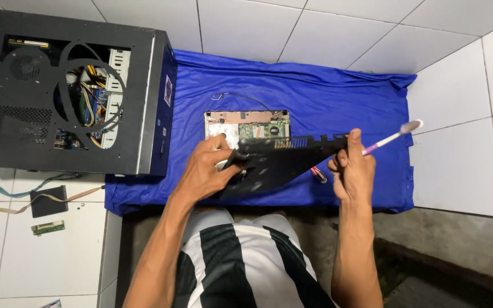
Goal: Cleaning the internal and external surfaces of a disassembled laptop casing using a toothbrush to remove dust.
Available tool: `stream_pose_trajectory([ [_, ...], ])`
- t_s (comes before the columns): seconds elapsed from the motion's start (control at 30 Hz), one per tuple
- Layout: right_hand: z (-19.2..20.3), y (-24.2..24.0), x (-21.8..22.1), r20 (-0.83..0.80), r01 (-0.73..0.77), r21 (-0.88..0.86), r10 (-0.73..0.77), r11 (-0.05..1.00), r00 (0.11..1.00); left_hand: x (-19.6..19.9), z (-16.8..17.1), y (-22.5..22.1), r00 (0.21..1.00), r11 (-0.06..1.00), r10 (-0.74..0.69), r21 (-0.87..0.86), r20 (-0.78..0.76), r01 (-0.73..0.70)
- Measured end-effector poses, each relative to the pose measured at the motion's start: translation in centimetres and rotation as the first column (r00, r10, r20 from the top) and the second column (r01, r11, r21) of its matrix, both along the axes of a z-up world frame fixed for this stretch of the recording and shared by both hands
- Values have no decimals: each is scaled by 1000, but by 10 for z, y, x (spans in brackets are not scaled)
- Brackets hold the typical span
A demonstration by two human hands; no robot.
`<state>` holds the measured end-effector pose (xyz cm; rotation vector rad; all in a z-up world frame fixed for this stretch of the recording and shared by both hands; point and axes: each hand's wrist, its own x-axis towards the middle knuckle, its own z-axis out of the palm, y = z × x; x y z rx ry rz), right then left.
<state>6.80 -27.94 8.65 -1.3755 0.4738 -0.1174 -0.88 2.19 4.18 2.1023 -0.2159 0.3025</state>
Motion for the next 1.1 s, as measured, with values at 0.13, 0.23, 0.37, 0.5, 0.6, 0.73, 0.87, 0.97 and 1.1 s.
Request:
stream_pose_trajectory([
  [0.13,-13,13,0,-55,-33,105,39,994,998,-5,34,-15,984,922,-99,-385,-150,34],
  [0.23,-20,23,-8,25,-202,48,201,978,979,-4,34,-23,976,922,103,-350,-194,-167],
  [0.37,10,49,-38,175,-194,-566,347,802,921,3,11,-29,962,840,209,-471,-176,-269],
  [0.5,9,58,-63,299,-113,-798,553,591,778,3,26,-36,964,885,259,-383,-67,-265],
  [0.6,9,69,-75,327,-78,-832,599,549,731,2,27,-41,962,882,269,-389,-43,-264],
  [0.73,7,63,-67,367,-23,-810,538,586,759,-4,34,-45,961,884,269,-380,-58,-271],
  [0.87,-1,63,-64,369,-9,-853,615,522,697,-4,41,-44,961,878,268,-394,-63,-271],
  [0.97,5,66,-65,391,30,-853,601,521,697,-6,29,-47,960,879,269,-388,-74,-277],
  [1.1,3,68,-68,389,10,-852,621,523,680,-8,48,-47,954,852,285,-431,-94,-297],
])
